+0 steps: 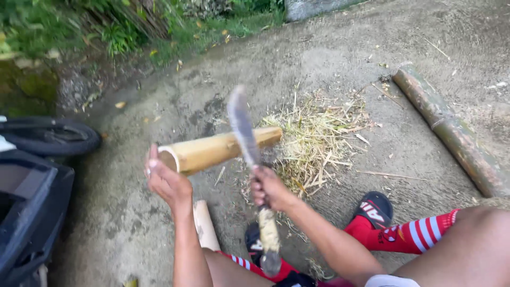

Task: The recorder uses a large knife to strip the outer layer of a bamboo stalk while sitting outdoors.

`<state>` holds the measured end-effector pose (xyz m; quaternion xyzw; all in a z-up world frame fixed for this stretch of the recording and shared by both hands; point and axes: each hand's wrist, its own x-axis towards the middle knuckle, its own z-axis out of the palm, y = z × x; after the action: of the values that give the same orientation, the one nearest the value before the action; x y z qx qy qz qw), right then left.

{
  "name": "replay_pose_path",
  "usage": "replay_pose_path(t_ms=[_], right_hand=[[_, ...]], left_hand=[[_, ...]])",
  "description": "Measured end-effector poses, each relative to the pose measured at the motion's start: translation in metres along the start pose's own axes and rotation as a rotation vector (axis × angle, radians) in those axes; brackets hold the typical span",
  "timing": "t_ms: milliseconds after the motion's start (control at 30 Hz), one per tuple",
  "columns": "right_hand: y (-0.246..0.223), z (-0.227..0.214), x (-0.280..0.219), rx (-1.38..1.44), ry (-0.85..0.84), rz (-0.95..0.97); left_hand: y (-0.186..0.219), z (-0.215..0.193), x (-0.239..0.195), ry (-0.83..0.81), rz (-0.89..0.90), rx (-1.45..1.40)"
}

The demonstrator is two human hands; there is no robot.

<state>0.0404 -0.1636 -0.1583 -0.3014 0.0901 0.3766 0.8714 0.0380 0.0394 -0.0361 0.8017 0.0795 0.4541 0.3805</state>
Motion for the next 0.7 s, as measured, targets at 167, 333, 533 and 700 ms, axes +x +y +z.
replay_pose_path(t_ms=[167,333,533,700], right_hand=[[0.025,-0.056,0.028,0.038,0.187,0.027],[0.032,-0.010,-0.007,-0.042,-0.010,0.080],[0.030,-0.008,-0.009,0.048,0.006,0.082],[0.031,0.023,-0.025,-0.133,-0.174,0.119]], left_hand=[[0.010,0.001,-0.005,-0.022,0.068,0.231],[0.009,0.001,-0.003,-0.034,0.084,0.282],[0.010,0.000,-0.003,-0.051,0.087,0.278],[0.015,-0.006,-0.004,-0.103,0.046,0.321]])
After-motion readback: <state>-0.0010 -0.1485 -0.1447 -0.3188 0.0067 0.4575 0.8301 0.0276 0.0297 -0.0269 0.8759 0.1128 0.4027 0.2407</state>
